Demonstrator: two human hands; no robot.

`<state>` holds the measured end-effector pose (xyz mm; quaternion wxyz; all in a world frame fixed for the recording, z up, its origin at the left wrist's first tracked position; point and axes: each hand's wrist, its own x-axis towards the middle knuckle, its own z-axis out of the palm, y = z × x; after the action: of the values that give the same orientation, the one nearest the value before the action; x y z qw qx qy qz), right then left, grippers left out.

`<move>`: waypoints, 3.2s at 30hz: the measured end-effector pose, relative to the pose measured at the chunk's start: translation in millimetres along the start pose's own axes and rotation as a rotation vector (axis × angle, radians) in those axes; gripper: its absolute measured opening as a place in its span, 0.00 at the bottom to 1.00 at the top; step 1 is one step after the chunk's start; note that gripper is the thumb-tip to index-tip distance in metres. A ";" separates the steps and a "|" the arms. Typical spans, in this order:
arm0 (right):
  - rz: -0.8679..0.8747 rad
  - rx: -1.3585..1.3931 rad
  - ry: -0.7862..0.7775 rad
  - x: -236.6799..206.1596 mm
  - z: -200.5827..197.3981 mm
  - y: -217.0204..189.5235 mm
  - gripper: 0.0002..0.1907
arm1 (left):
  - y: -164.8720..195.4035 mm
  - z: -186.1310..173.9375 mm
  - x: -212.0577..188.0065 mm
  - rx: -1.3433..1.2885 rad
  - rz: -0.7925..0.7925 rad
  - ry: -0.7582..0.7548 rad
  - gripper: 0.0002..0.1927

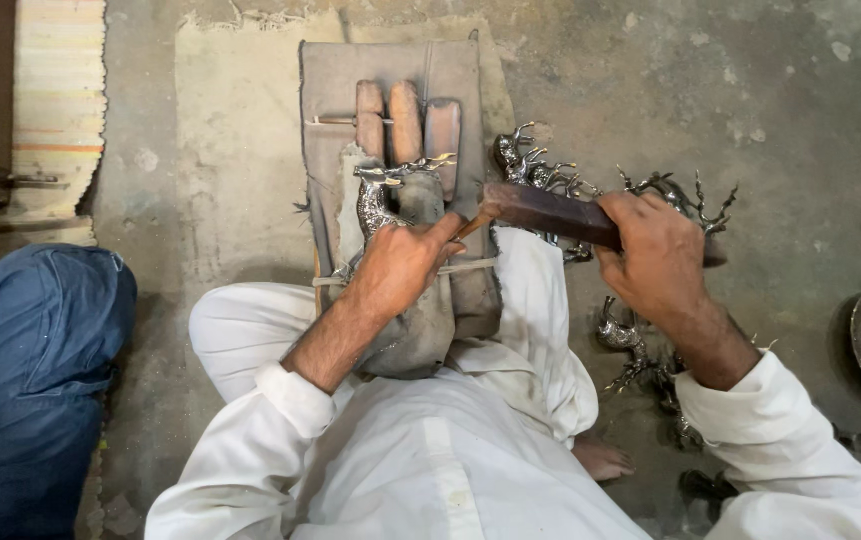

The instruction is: The person sits on the floor and uses a hammer and a small metal punch to emboss a pattern onto a silver-colored metal deer figurine. They repeatedly strike the punch against the figurine's body and legs while holding it steady on a padded block, occasionally repositioning the figurine to work on different areas.

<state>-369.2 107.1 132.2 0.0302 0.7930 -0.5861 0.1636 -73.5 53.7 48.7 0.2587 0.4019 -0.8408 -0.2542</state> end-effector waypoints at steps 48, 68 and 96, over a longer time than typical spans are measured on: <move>-0.148 0.024 0.048 31.3 -34.6 -27.5 0.17 | -10.5 9.1 -27.4 -0.203 0.168 0.277 0.13; -0.168 -0.092 -0.014 39.9 -39.7 -35.2 0.17 | -15.6 18.4 -35.5 -0.226 0.143 0.339 0.19; -0.248 -0.199 -0.025 49.6 -43.6 -44.3 0.20 | -9.7 17.3 -45.8 -0.289 -0.020 0.271 0.18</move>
<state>-324.4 85.7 194.4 0.1214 0.8544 -0.4972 0.0898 -54.5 89.1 19.2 0.4218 0.3996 -0.7489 -0.3186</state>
